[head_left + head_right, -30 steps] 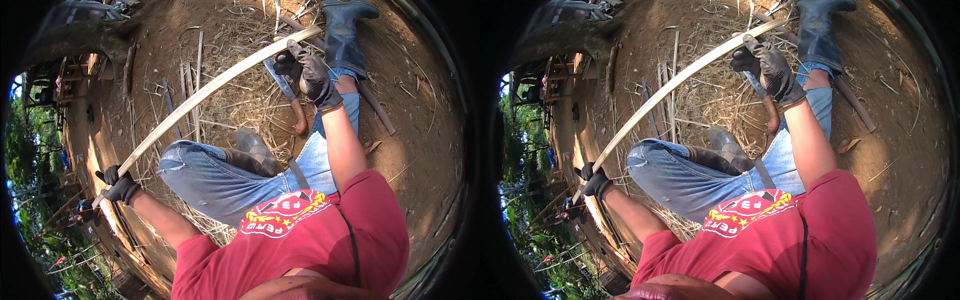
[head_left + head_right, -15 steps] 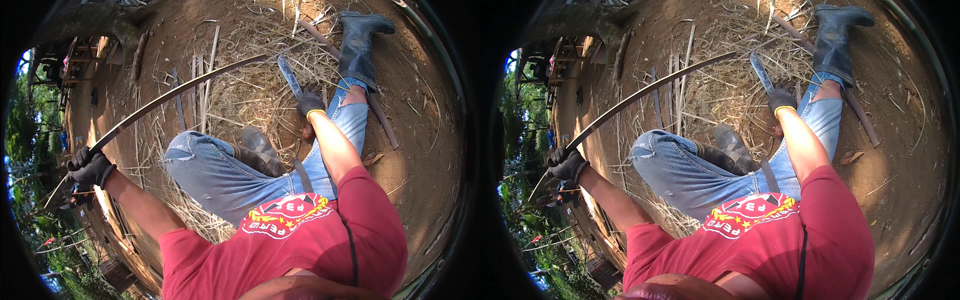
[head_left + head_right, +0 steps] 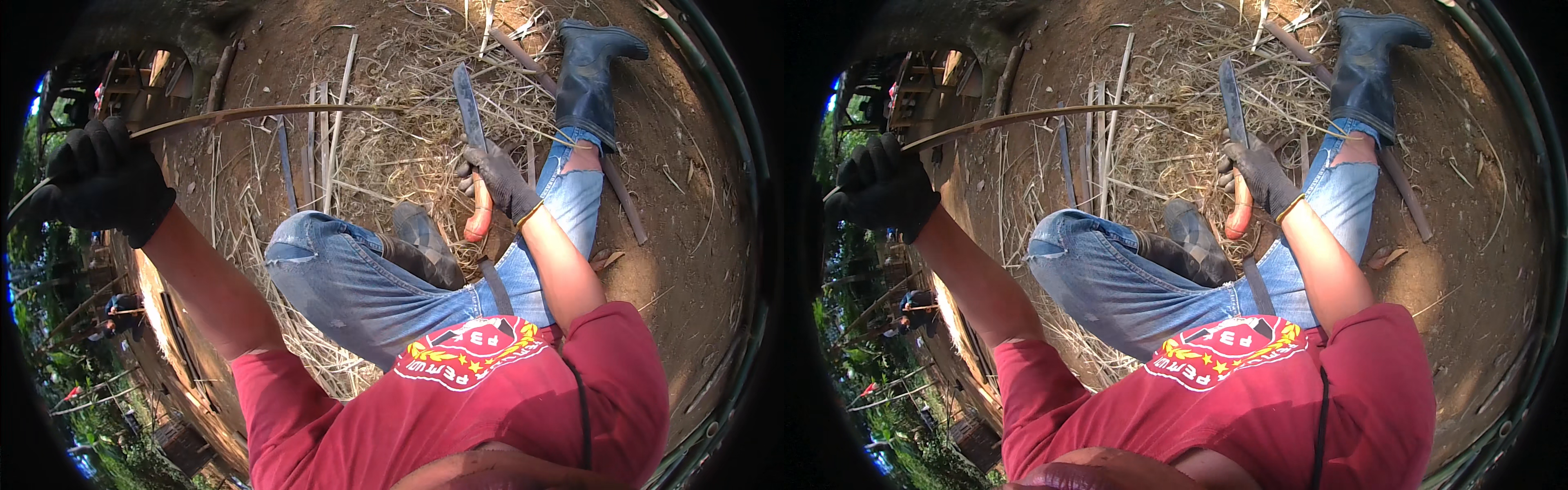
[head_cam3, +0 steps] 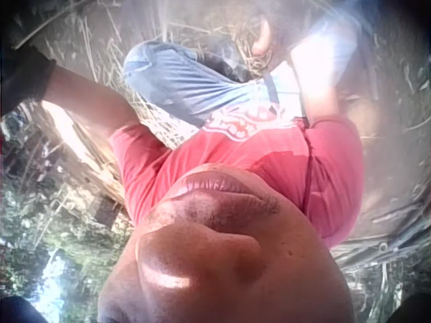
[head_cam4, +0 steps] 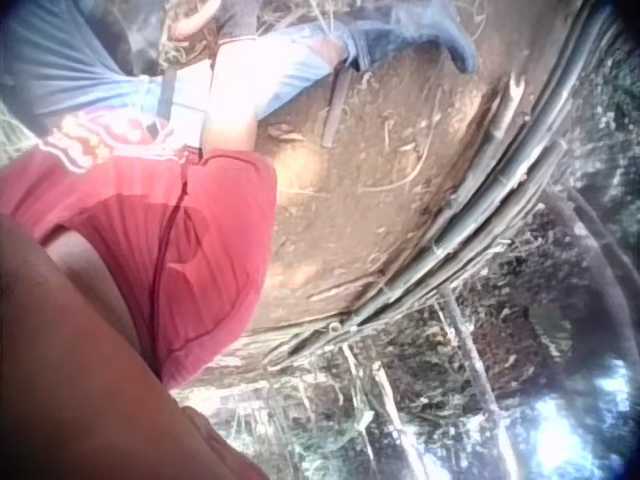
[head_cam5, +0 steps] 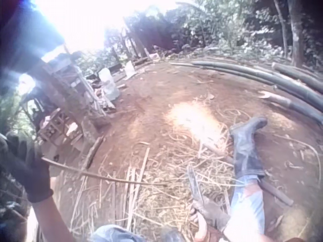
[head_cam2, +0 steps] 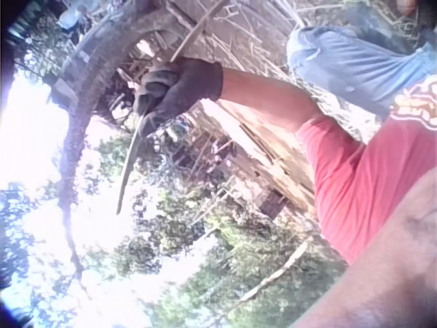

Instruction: The person sits on the ground and uses a machete to shave a long, thin strip of bamboo. They hold the bamboo strip with one hand and repeatedly scrape the blade along its length to smooth and thin it. The person occasionally flips the strip to work on different sides.

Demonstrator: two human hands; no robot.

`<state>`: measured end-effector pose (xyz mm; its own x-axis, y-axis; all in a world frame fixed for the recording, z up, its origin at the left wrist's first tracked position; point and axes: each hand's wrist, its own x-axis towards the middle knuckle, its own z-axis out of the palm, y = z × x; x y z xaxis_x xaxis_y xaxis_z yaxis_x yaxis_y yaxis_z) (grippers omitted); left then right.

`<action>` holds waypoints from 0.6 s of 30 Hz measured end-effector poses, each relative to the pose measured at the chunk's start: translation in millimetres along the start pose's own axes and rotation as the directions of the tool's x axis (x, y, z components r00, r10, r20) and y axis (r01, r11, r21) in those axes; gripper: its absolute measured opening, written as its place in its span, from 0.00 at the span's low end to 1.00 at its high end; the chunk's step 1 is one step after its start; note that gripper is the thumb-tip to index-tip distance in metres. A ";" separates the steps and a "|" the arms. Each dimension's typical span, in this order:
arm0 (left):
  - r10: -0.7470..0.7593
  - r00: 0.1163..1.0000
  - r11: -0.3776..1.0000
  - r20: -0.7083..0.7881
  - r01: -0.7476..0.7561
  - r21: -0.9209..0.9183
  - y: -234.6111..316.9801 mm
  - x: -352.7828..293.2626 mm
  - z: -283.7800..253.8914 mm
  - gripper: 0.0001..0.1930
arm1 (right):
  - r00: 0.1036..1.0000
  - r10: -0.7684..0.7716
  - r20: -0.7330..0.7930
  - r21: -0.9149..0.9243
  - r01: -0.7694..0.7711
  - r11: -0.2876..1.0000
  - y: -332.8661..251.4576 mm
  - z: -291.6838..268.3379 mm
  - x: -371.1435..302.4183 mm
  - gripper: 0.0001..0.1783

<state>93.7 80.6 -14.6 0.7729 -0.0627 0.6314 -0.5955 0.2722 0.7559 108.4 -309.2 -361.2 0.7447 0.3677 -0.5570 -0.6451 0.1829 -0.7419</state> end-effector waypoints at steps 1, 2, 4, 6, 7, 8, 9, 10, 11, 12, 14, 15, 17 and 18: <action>-0.027 1.000 0.999 0.003 0.027 -0.025 -0.7 -1.9 1.3 0.29 | 0.997 0.058 -0.044 0.043 -0.056 0.998 6.4 5.7 -0.8 0.16; -0.055 0.998 0.997 0.005 0.055 -0.051 -1.8 -4.7 2.6 0.29 | 0.993 0.021 -0.115 -0.050 -0.026 0.998 9.3 8.8 -5.2 0.16; -0.054 0.997 0.989 0.058 0.062 -0.134 -8.3 -15.2 32.6 0.29 | 0.973 -0.053 -0.224 -0.235 -0.002 0.972 -8.0 39.0 -30.0 0.17; -0.021 0.977 0.994 0.212 0.044 -0.103 -10.0 -19.7 53.5 0.27 | 0.965 -0.252 -0.070 -0.409 0.203 0.890 -26.7 67.4 -44.6 0.17; 0.008 0.983 0.999 0.182 -0.001 -0.042 -9.8 -26.6 72.8 0.26 | 0.913 -0.401 0.069 -0.554 0.370 0.746 -36.9 84.0 -50.9 0.17; 0.043 0.987 0.999 0.154 -0.047 0.022 -5.8 -32.3 87.5 0.26 | 0.842 -0.504 0.192 -0.598 0.508 0.620 -49.9 105.2 -59.8 0.17; 0.045 0.986 0.999 0.161 -0.049 0.017 -6.7 -34.8 94.1 0.26 | 0.752 -0.585 0.305 -0.627 0.621 0.470 -63.6 123.3 -69.2 0.17; 0.048 0.985 0.999 0.168 -0.051 0.012 -8.9 -37.1 99.6 0.26 | 0.660 -0.671 0.337 -0.648 0.680 0.344 -73.7 140.2 -79.9 0.17; 0.050 0.984 0.999 0.174 -0.052 0.011 -11.6 -41.1 103.4 0.26 | 0.559 -0.740 0.374 -0.661 0.720 0.210 -80.1 154.4 -89.7 0.18; 0.053 0.983 0.998 0.176 -0.058 0.022 -7.7 -45.5 108.4 0.26 | 0.521 -0.749 0.410 -0.672 0.728 0.138 -88.1 166.7 -100.9 0.19; 0.058 0.981 0.998 0.183 -0.060 0.011 -10.7 -56.9 112.0 0.27 | 0.462 -0.755 0.465 -0.710 0.705 -0.006 -94.6 174.7 -111.9 0.20; 0.099 0.993 0.975 0.066 -0.110 0.194 -7.5 -63.8 114.8 0.27 | 0.482 -0.748 0.456 -0.733 0.680 -0.009 -92.5 174.4 -112.0 0.21; 0.095 0.987 0.972 0.129 -0.120 0.204 -7.8 -71.7 117.3 0.27 | 0.521 -0.733 0.438 -0.777 0.629 -0.017 -88.7 173.8 -109.7 0.21; 0.099 0.984 0.963 0.150 -0.132 0.234 -0.9 -76.2 122.4 0.28 | 0.546 -0.696 0.467 -0.761 0.649 -0.002 -86.3 176.2 -108.7 0.20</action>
<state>8.4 -32.4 -42.2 0.6686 -0.1789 0.7218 -0.7273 0.0454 0.6849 53.0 -204.2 -170.9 0.7752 0.4996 0.3866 0.6148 -0.4555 -0.6439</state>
